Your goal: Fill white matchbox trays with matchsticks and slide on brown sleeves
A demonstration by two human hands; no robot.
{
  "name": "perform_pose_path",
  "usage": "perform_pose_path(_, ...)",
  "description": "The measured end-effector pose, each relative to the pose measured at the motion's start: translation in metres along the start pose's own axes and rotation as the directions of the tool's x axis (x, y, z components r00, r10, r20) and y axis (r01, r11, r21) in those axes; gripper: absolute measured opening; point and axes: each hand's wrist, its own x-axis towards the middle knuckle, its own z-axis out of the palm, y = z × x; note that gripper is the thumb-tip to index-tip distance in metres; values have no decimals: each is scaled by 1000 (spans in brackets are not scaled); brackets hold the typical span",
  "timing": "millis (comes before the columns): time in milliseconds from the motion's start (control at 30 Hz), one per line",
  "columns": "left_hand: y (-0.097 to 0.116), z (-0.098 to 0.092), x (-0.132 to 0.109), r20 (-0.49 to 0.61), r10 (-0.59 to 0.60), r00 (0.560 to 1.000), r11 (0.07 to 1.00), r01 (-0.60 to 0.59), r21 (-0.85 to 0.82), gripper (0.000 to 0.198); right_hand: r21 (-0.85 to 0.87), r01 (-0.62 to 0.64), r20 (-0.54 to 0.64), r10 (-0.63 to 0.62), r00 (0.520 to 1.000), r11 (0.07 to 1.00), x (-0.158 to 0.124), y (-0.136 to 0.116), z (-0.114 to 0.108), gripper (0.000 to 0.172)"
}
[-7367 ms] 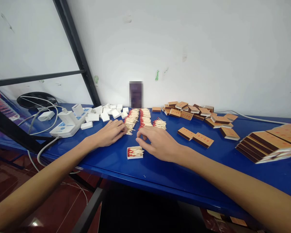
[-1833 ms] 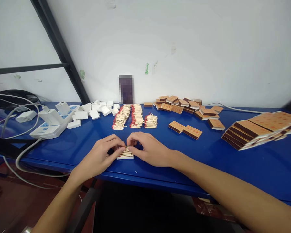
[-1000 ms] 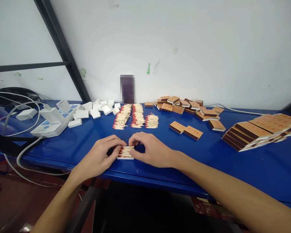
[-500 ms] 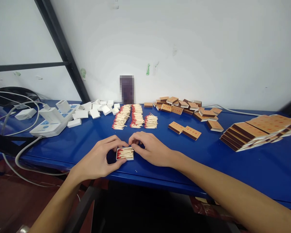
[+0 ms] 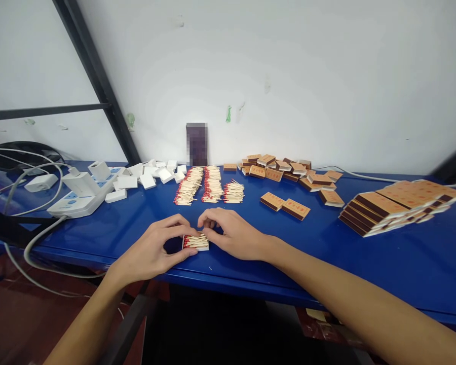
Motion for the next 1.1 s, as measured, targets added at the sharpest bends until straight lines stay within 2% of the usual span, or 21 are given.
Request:
perform_pose_path(333,1,-1,-1,15,0,1000,999,-1,37,23,-25,-18,59,20,998,1000,-3,-1,-3,17)
perform_pose_path(467,-1,1,-1,-16,32,999,996,-31,82,24,-40,1,81,2,997,999,-3,-2,-4,15)
perform_pose_path(700,-1,3,-1,-37,77,996,996,-75,41,23,-71,6,101,1,995,997,-4,-3,-5,16)
perform_pose_path(833,-1,4,-1,-39,84,996,996,-82,45,21,-79,26,68,-21,997,997,-3,-2,-2,15)
perform_pose_path(900,-2,4,-2,-40,84,996,995,-81,52,21,-156,18,-5,-19,1000,988,-2,-2,-6,16)
perform_pose_path(967,-3,4,-2,-44,80,996,995,-77,61,22,-366,-76,-139,26,990,928,-2,0,-16,18)
perform_pose_path(1000,-3,4,-2,-45,77,996,995,-74,65,22,-491,-156,-212,56,976,857,-3,2,-24,20)
perform_pose_path(1100,-3,4,-2,-44,67,997,995,-63,71,22,-744,-386,-368,149,918,545,-10,13,-53,24)
